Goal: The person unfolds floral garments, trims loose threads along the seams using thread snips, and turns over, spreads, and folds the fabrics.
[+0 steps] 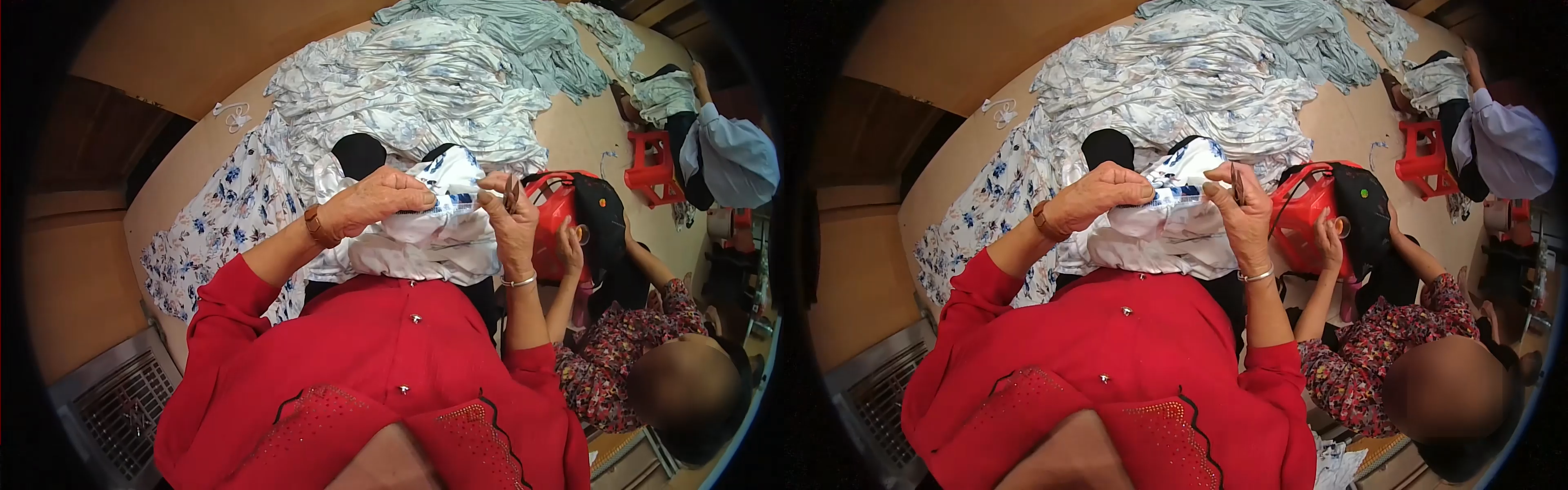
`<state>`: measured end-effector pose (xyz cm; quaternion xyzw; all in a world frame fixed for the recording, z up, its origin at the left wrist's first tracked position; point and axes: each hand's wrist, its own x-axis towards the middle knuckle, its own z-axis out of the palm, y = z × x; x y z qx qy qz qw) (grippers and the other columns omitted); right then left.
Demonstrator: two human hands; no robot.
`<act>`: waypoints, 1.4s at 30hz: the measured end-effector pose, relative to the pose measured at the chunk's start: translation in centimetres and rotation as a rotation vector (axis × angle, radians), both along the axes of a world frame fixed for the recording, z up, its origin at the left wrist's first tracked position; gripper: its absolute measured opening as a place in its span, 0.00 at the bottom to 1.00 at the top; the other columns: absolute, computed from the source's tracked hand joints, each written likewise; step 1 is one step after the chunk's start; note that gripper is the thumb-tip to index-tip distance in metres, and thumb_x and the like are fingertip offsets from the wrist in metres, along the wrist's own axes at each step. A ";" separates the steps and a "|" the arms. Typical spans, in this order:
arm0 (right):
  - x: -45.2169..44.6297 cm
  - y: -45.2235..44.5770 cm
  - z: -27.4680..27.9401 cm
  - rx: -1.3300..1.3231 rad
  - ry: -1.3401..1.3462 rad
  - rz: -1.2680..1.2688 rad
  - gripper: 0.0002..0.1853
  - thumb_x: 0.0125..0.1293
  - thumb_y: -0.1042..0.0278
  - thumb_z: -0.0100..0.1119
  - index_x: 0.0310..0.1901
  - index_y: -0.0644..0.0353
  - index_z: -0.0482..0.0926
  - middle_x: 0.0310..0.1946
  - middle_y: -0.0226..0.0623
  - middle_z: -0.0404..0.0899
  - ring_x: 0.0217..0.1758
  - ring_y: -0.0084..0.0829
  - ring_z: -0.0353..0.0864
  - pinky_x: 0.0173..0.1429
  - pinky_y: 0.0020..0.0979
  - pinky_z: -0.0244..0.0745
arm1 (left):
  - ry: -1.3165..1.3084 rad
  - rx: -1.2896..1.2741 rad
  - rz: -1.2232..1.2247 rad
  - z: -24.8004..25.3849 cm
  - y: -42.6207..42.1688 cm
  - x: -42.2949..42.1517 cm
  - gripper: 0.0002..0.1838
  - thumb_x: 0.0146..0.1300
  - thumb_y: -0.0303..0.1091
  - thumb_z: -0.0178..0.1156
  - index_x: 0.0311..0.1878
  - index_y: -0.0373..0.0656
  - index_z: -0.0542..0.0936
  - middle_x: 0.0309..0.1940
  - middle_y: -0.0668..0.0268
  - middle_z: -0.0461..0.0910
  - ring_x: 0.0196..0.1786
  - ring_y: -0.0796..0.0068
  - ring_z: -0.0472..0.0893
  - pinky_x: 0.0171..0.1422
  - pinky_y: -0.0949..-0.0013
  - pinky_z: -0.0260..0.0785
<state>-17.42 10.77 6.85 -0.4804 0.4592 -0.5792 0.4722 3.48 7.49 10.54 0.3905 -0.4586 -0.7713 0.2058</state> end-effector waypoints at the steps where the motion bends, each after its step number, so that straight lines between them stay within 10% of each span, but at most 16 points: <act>1: -0.7 0.4 0.7 -0.049 0.281 -0.019 0.13 0.49 0.74 0.65 0.37 0.65 0.77 0.28 0.26 0.72 0.26 0.18 0.70 0.27 0.20 0.65 | -0.014 0.020 -0.015 -0.1 -0.1 0.0 0.13 0.57 0.38 0.59 0.35 0.35 0.80 0.27 0.75 0.75 0.28 0.90 0.67 0.31 0.82 0.59; 10: 1.3 1.5 2.2 -0.427 0.609 0.066 0.08 0.47 0.77 0.63 0.31 0.60 0.79 0.25 0.35 0.74 0.25 0.27 0.74 0.28 0.24 0.68 | 0.071 0.135 -0.037 0.0 0.2 -1.0 0.14 0.57 0.40 0.58 0.35 0.37 0.80 0.27 0.75 0.75 0.29 0.90 0.67 0.32 0.82 0.60; 21: 0.8 2.1 1.7 0.299 -0.163 0.219 0.05 0.57 0.73 0.58 0.29 0.65 0.75 0.22 0.24 0.71 0.25 0.14 0.65 0.29 0.17 0.61 | 0.018 0.127 -0.107 -0.2 0.4 -0.9 0.12 0.56 0.34 0.59 0.37 0.34 0.79 0.27 0.75 0.75 0.29 0.90 0.69 0.34 0.85 0.61; 33: 1.4 2.0 1.3 -0.121 0.397 0.157 0.07 0.59 0.72 0.55 0.28 0.66 0.71 0.23 0.25 0.70 0.27 0.13 0.63 0.29 0.18 0.60 | -0.197 -0.434 -0.085 -0.3 1.9 -1.7 0.11 0.50 0.34 0.61 0.34 0.36 0.79 0.22 0.70 0.76 0.26 0.86 0.71 0.30 0.79 0.64; 38: 1.0 2.4 2.7 0.312 -0.134 0.246 0.05 0.54 0.76 0.59 0.30 0.66 0.74 0.22 0.26 0.70 0.26 0.15 0.66 0.29 0.18 0.62 | -0.161 -0.289 -0.072 0.4 1.9 -1.6 0.10 0.51 0.34 0.60 0.31 0.36 0.79 0.20 0.71 0.76 0.25 0.87 0.70 0.30 0.79 0.64; 42: 1.0 2.4 2.2 -0.036 0.370 0.248 0.06 0.52 0.77 0.61 0.32 0.66 0.75 0.24 0.26 0.72 0.27 0.14 0.68 0.30 0.18 0.63 | -0.152 -0.261 -0.114 0.2 2.0 -1.4 0.09 0.52 0.33 0.59 0.30 0.36 0.79 0.20 0.72 0.76 0.26 0.88 0.70 0.30 0.80 0.63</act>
